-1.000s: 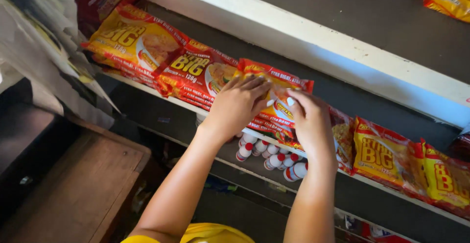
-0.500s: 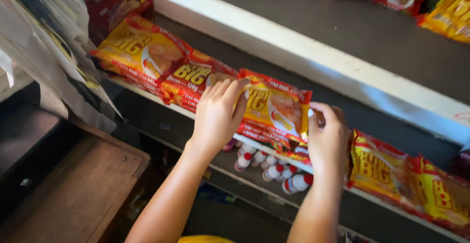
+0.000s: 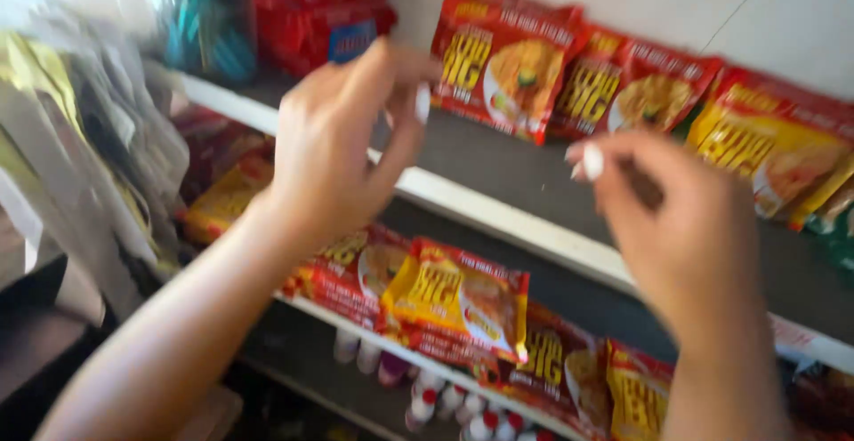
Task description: Organizing and restocking packets of instant noodles on a store shelf.
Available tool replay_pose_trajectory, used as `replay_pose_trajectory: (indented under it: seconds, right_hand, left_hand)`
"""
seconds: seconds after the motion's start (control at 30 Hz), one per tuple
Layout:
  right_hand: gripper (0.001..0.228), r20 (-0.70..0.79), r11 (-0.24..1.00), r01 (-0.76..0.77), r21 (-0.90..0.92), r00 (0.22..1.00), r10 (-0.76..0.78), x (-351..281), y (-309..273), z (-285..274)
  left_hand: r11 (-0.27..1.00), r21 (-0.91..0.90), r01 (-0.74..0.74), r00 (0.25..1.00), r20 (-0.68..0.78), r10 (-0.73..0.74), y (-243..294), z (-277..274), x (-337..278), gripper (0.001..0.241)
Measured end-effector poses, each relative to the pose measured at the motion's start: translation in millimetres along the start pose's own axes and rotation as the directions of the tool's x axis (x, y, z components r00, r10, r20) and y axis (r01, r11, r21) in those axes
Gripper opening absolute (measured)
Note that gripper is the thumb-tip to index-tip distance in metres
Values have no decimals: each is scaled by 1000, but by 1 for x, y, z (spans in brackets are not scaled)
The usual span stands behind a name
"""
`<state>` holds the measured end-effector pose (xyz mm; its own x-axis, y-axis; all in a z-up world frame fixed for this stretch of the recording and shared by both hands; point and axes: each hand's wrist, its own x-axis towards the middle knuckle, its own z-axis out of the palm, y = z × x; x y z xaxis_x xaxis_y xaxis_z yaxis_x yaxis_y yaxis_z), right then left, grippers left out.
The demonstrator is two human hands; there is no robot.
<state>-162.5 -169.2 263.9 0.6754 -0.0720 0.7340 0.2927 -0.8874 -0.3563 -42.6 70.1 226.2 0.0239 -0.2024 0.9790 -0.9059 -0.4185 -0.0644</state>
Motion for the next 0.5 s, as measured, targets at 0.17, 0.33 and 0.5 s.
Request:
replay_pose_trajectory:
  seconds: [0.17, 0.33, 0.5]
  right_hand:
    - [16, -60, 949, 163, -270, 981, -185, 108, 48, 9]
    - [19, -42, 901, -9, -433, 999, -10, 189, 98, 33]
    - [20, 99, 911, -178, -372, 968, 229, 247, 186, 81]
  left_hand:
    - [995, 96, -3, 999, 43, -1, -78, 30, 66, 20]
    - [949, 299, 97, 987, 94, -130, -151, 81, 99, 20]
    - [849, 370, 377, 806, 320, -498, -212, 148, 94, 28]
